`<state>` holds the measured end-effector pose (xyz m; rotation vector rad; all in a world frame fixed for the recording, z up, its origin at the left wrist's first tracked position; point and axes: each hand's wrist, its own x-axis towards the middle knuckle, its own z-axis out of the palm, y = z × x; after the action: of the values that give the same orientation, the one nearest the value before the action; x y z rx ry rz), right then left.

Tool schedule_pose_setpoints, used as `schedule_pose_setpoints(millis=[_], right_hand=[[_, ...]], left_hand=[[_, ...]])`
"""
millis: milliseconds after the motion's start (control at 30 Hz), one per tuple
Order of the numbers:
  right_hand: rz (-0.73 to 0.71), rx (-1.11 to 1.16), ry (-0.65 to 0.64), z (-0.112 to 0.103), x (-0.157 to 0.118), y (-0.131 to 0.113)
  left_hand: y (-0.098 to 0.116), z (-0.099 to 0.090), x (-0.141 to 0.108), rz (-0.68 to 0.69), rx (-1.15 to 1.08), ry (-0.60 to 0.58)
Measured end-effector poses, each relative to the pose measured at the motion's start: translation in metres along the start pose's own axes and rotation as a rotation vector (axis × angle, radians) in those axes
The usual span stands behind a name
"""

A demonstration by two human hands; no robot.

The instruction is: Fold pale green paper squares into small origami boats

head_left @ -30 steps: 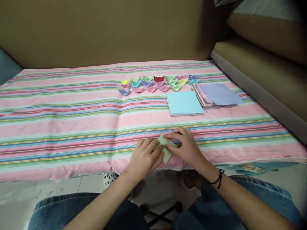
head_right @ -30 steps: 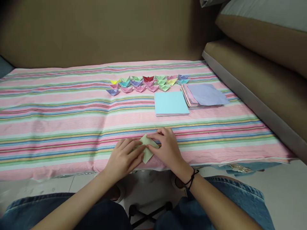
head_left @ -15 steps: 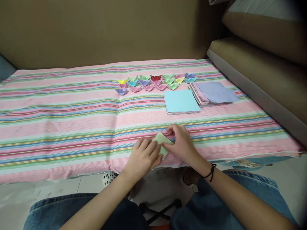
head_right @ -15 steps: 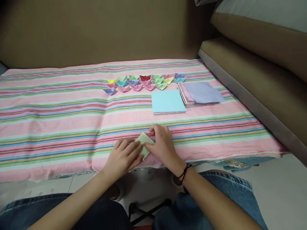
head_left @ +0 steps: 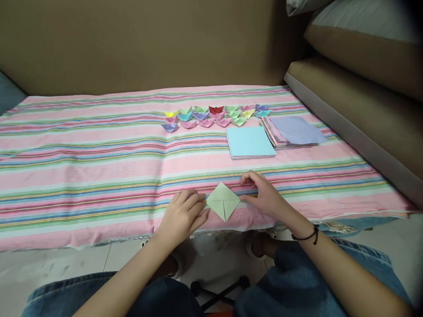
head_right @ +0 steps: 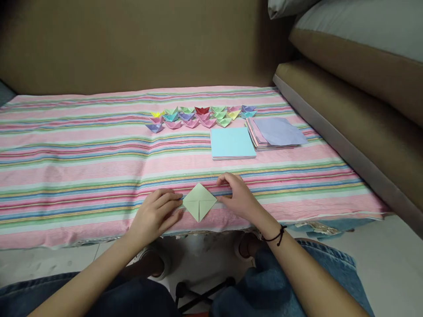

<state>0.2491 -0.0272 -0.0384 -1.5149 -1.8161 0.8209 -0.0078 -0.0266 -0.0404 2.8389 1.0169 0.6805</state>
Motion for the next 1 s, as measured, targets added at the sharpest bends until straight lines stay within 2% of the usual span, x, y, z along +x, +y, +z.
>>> schedule_pose_setpoints(millis=[100,233,467,567,667,767,867,1000], right_hand=[[-0.043,0.117,-0.052,-0.004,-0.002,-0.001],[-0.057,0.192,-0.043,0.001,-0.004,-0.01],[-0.207,-0.076,0.044,0.022,0.001,-0.017],[-0.226,-0.081,0.051,0.026,0.001,-0.015],[-0.166,0.012,0.048,0.027,0.001,-0.017],[-0.093,0.188,-0.013,0.025,0.0,-0.021],[-0.091,0.306,-0.019,0.023,-0.001,-0.027],[-0.105,0.376,-0.032,0.023,-0.002,-0.034]], left_hand=[[0.0,-0.005,0.005,-0.115,-0.147,-0.042],[0.003,-0.006,0.012,-0.263,-0.261,-0.051],[0.01,0.009,0.023,-0.383,-0.417,0.015],[0.009,0.011,0.027,-0.424,-0.554,0.027],[0.009,0.009,0.03,-0.45,-0.719,0.043],[0.01,0.003,0.033,-0.485,-0.837,0.097],[0.014,-0.004,0.035,-0.51,-0.944,0.141],[0.02,-0.007,0.036,-0.51,-1.001,0.103]])
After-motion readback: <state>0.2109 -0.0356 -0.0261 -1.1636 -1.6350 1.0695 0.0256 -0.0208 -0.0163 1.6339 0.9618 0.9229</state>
